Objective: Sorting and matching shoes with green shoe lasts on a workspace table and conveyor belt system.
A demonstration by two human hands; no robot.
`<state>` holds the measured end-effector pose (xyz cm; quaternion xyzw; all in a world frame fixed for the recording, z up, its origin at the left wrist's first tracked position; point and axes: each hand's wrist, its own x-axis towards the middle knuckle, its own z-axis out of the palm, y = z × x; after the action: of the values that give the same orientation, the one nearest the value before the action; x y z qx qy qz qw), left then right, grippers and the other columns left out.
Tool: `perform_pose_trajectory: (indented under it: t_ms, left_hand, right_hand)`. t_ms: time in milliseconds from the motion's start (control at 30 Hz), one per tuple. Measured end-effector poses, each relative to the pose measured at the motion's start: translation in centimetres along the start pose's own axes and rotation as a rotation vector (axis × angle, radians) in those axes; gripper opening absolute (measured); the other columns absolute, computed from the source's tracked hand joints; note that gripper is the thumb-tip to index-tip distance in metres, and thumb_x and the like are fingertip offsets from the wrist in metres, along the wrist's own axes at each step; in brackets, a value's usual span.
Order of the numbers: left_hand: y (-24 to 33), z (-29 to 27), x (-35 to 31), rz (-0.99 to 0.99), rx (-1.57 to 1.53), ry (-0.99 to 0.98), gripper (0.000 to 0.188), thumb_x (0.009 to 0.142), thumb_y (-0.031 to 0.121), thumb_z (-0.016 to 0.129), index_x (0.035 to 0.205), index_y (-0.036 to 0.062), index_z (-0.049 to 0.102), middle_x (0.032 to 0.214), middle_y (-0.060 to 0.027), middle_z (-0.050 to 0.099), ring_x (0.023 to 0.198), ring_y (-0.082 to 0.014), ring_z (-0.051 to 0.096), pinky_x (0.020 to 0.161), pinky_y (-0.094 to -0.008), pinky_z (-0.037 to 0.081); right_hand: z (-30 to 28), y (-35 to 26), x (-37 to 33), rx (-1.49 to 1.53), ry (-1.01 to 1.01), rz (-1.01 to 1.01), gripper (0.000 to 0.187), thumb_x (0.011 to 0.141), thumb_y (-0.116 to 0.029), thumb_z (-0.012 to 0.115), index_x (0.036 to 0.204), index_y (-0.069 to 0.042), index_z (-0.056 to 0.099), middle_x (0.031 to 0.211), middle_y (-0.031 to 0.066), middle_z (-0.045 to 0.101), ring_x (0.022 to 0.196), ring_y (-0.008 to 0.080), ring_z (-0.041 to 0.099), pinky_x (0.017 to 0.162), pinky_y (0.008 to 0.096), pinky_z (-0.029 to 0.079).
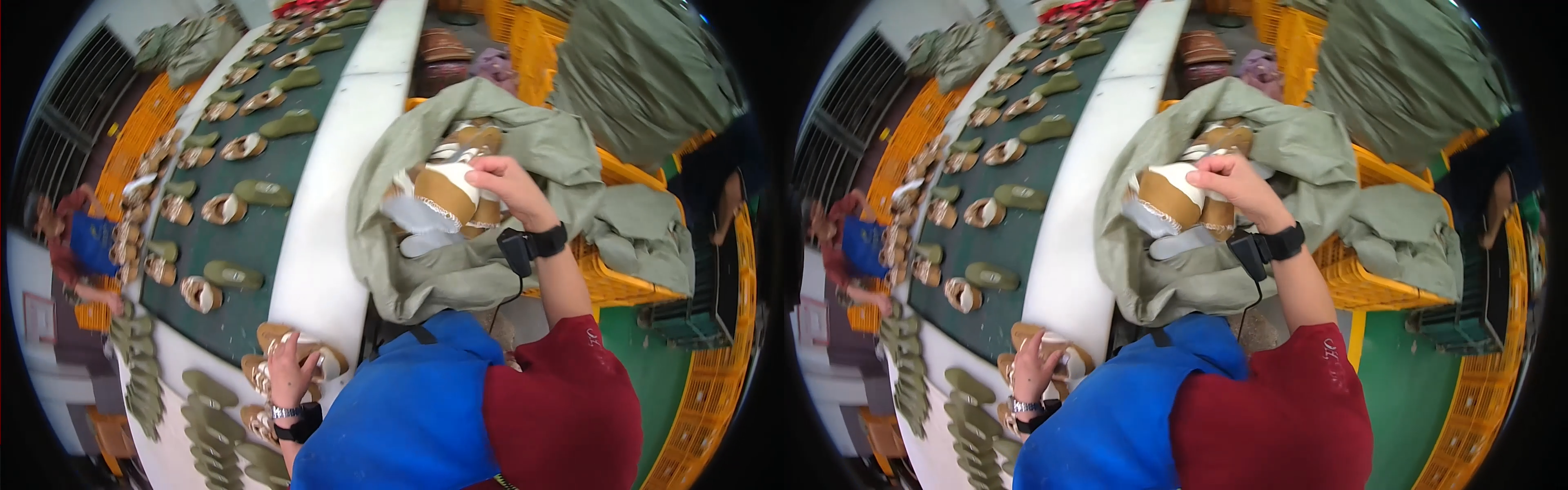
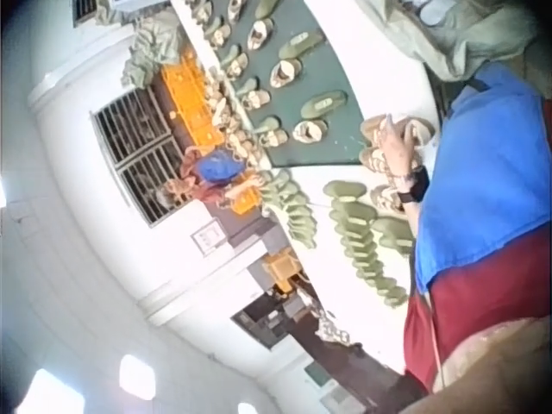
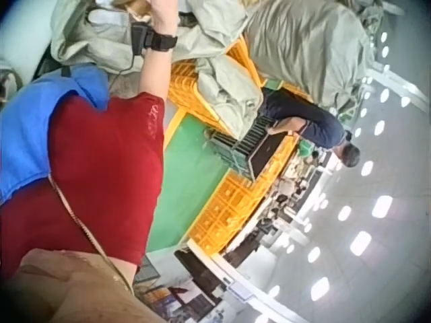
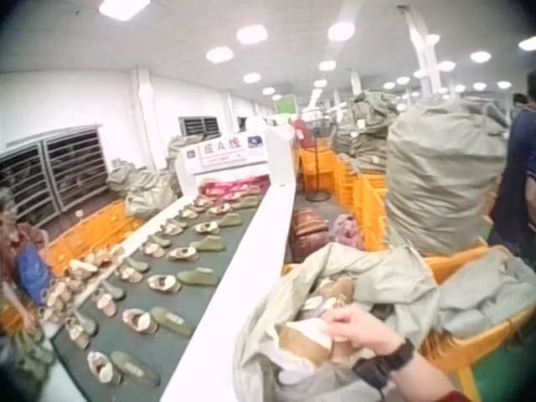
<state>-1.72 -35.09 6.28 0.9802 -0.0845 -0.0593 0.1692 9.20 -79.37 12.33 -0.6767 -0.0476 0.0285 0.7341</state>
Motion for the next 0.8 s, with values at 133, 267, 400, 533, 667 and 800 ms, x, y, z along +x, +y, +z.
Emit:
perform_pose_trajectory:
  t_ms: [133, 267, 400, 533, 667, 800]
  left_hand:
    - [-3.1, 1.3, -2.6, -0.046, 0.135, 0.140, 0.055, 0.070, 0.034, 0.069, 0.113, 0.0047, 0.052, 0.111, -0.0166, 0.054, 0.105, -0.0335, 0.047, 0.087, -0.0443, 0.039]
    - [-4.8, 3.4, -5.2, -0.308, 0.078, 0.172, 0.064, 0.069, 0.043, 0.069, 0.119, 0.0083, 0.049, 0.122, -0.0212, 0.045, 0.113, -0.0414, 0.039, 0.094, -0.0474, 0.035]
    - [-6.1, 5.6, -7.8, -0.414, -0.031, 0.119, 0.066, 0.068, 0.043, 0.070, 0.120, 0.0097, 0.048, 0.127, -0.0231, 0.039, 0.116, -0.0417, 0.037, 0.096, -0.0473, 0.033]
    - [-5.0, 6.0, -8.7, -0.408, 0.115, 0.224, 0.059, 0.068, 0.034, 0.070, 0.117, 0.0083, 0.050, 0.127, -0.0212, 0.040, 0.116, -0.0397, 0.038, 0.095, -0.0461, 0.033]
    - [-2.1, 4.7, -5.2, -0.168, 0.000, 0.368, 0.053, 0.068, 0.027, 0.071, 0.112, 0.0038, 0.052, 0.118, -0.0179, 0.049, 0.113, -0.0366, 0.041, 0.093, -0.0448, 0.034]
    - [1.8, 4.5, -1.5, 0.030, 0.015, 0.248, 0.044, 0.068, 0.029, 0.070, 0.104, 0.0064, 0.058, 0.105, -0.0124, 0.056, 0.109, -0.0328, 0.044, 0.091, -0.0442, 0.036]
  right_hand:
    - [10.2, -1.2, 1.5, -0.505, -0.012, -0.628, 0.020, 0.066, -0.017, 0.074, 0.068, -0.005, 0.057, 0.083, 0.0044, 0.058, 0.081, 0.0212, 0.051, 0.072, 0.0306, 0.039]
    - [19.6, 7.1, 1.6, -0.877, -0.362, -0.930, 0.024, 0.061, -0.034, 0.071, 0.065, -0.015, 0.057, 0.080, -0.0001, 0.053, 0.079, 0.0220, 0.047, 0.070, 0.0362, 0.036]
    - [23.4, 14.0, 0.3, -0.960, -0.883, -0.736, 0.027, 0.060, -0.035, 0.073, 0.076, -0.014, 0.064, 0.090, 0.0027, 0.052, 0.092, 0.0226, 0.048, 0.082, 0.0367, 0.036]
    - [22.7, 13.9, 1.6, -0.831, -0.860, -0.669, 0.043, 0.062, -0.029, 0.073, 0.100, -0.014, 0.061, 0.105, 0.0045, 0.053, 0.104, 0.0252, 0.046, 0.091, 0.0381, 0.034]
    - [20.4, 15.8, 3.2, -1.039, -0.760, -0.550, 0.042, 0.066, -0.019, 0.070, 0.106, -0.015, 0.058, 0.107, 0.0044, 0.054, 0.106, 0.0256, 0.045, 0.087, 0.0376, 0.038]
    - [19.9, 16.1, 3.9, -1.054, -0.692, -0.513, 0.028, 0.070, -0.017, 0.067, 0.097, -0.011, 0.062, 0.100, 0.0065, 0.057, 0.100, 0.0258, 0.050, 0.086, 0.0357, 0.041]
